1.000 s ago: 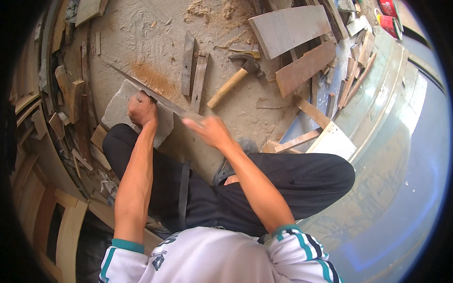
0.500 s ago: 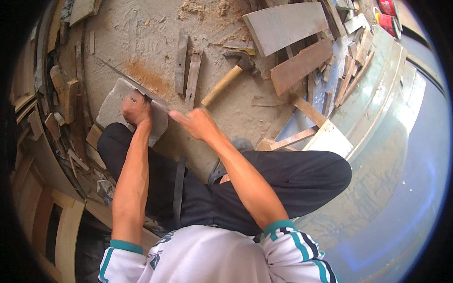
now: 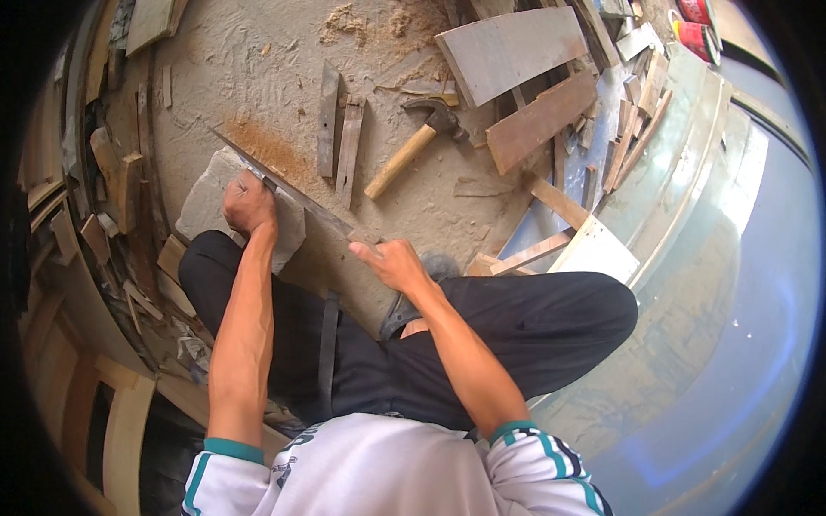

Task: The person sits on the floor and uses a sharpening stone to sharpen a metal tool. They hold the tool against the stone and move it back and forth repeatedly, occasionally pausing to inspect the edge.

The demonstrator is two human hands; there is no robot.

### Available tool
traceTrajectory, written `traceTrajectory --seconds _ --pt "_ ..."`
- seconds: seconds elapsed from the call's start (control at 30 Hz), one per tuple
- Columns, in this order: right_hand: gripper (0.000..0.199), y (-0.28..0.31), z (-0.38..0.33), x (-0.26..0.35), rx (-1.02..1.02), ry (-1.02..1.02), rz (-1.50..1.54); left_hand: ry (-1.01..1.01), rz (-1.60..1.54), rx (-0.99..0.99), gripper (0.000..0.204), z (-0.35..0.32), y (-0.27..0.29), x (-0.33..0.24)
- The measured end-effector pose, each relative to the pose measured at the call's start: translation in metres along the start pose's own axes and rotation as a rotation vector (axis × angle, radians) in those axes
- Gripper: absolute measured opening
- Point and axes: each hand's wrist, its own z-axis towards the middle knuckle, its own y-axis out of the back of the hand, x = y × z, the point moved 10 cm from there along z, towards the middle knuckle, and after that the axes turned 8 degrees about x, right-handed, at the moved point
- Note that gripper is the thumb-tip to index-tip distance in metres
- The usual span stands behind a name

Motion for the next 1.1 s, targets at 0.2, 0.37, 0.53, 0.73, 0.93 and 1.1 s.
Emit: traceTrajectory --seconds 0.2,0.37,0.53,0.73,0.93,1.1 --pt "0.072 -0.013 0.055 0.026 0.159 -0.284 -0.216 0.023 -0.015 0.024 0.027 -0.003 0.002 -0.01" --pt "0.078 0.002 -0.011 -0.021 0.038 -0.152 0.055 -0.032 -0.026 -0.014 0.028 -0.004 0.004 -0.005" --pt "0.069 -0.01 0.058 0.033 0.106 -0.227 -0.171 0.135 -0.019 0.018 0.028 -0.002 -0.001 -0.002" --pt "0.071 0.005 0.004 0.019 -0.128 0.073 -0.016 0.005 -0.007 -0.007 0.028 0.0 0.005 -0.005" --pt "0.063 -0.015 0.046 0.027 0.275 -0.438 -0.211 0.002 -0.027 -0.008 0.028 -0.002 0.005 -0.016" --pt "0.076 0.004 -0.015 0.007 0.098 -0.228 -0.015 0.027 -0.022 0.004 0.028 0.002 0.004 -0.001"
